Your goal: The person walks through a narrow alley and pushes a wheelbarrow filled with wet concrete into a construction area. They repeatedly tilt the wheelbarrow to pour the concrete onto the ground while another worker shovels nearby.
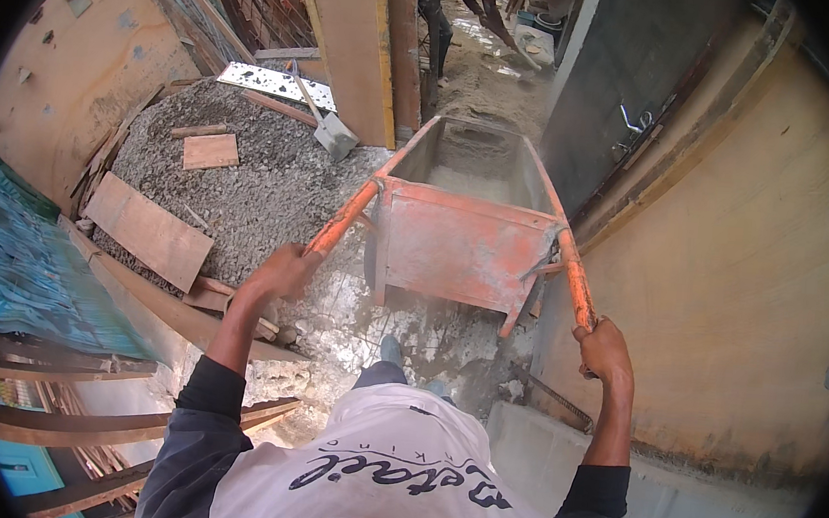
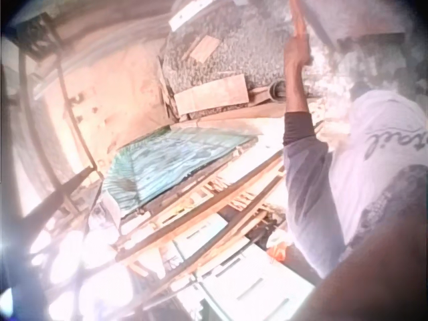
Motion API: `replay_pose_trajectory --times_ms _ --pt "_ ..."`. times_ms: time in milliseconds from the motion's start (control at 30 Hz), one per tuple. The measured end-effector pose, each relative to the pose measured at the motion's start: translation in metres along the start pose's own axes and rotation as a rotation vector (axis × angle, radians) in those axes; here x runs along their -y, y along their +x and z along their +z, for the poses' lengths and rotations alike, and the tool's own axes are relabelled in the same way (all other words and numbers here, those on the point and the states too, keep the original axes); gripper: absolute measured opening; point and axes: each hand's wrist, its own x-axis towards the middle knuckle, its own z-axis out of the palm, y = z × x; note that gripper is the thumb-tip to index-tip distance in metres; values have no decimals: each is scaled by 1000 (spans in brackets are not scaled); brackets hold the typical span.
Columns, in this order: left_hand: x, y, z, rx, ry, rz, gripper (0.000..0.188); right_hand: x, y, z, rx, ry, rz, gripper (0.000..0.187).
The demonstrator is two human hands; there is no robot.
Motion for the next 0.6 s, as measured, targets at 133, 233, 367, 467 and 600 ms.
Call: replay_pose_trajectory --times_ms 133,233,367,467,600 --pt "-3 -13 -11 34 70 -6 46 -1 -15 5 23 -15 2 29" --pt "19 -27 -7 24 67 15 47 -22 -33 20 -49 -88 -58 28" --pt "31 -63 -1 -24 -59 -81 52 -66 -41 45 -135 -180 -196 28" --pt "47 -71 4 -101 -199 25 68 -32 -66 38 -63 -86 6 42" --pt "47 -67 10 -179 -164 404 70 -7 -72 28 -254 -227 -1 39"
